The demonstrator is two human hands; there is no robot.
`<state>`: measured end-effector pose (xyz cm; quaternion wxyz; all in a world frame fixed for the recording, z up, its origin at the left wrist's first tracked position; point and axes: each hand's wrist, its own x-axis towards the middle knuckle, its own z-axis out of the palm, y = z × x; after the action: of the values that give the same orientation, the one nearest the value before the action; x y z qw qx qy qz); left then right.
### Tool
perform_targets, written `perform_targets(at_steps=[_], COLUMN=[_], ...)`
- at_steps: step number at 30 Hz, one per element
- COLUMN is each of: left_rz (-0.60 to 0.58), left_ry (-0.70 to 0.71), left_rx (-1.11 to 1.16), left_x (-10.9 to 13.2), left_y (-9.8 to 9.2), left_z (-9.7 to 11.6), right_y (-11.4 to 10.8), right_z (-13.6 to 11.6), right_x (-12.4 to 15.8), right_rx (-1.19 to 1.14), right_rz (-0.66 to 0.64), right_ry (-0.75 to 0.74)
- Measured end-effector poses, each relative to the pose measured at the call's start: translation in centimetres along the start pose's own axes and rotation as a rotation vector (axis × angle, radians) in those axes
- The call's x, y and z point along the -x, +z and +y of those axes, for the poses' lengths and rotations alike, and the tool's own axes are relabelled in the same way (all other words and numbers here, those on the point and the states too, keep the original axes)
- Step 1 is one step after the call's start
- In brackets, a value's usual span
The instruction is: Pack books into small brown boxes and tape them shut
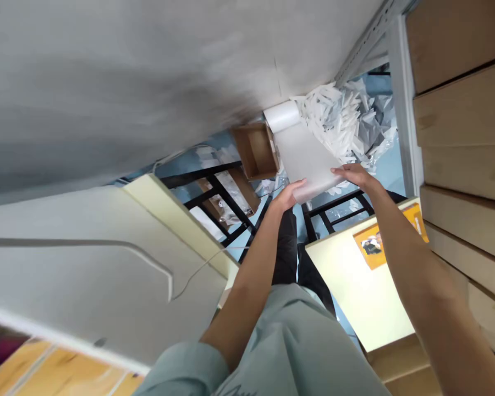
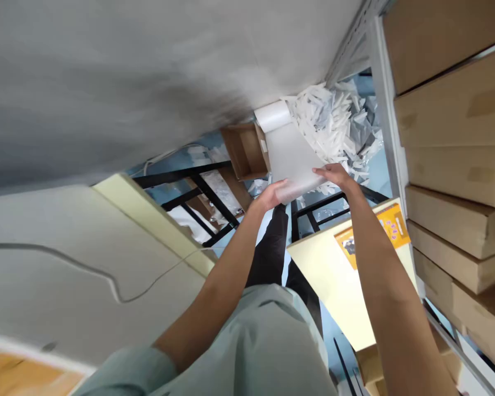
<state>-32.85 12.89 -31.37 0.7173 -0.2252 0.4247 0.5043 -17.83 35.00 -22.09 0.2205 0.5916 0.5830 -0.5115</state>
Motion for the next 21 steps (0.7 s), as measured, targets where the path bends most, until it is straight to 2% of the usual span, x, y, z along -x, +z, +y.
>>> perform_targets(at_steps=[5,9,12,15,18,21], left_rz=[0.010,-0.074,-0.058,-0.046,-0.111,-0.158], left_ry=[0.014,0.041,0.093,0.155,0.192,0.179], left_rx=[-0.027,-0.005,0.026,0.036,-0.005,-0.092], left_x=[5.6,10.1,14.2,18.6,22.9,26.4], left_y=[3.0,4.8,5.9,7.1,8.6,10.4], left_z=[-1.2,-2.6,-3.7,-4.7,-6.0,-8.0], right_y=[-1.6,-1.4,-1.6,-2.4,-3.5,-4.3], right_z=[1.4,1.6,1.0,1.0,2.2,4.5], right_x=[6.7,11.7,16.1,21.1,26.2,31.2], right_rx=[0.041,-0.146,-0.280,-0.258,-0.233,-0.267], right_rz=[0.027,0.032,0.042,0.053,0.033,0.035], right_ry=[-0.074,-0.225,-0.326,-0.372,-0.399,-0.412])
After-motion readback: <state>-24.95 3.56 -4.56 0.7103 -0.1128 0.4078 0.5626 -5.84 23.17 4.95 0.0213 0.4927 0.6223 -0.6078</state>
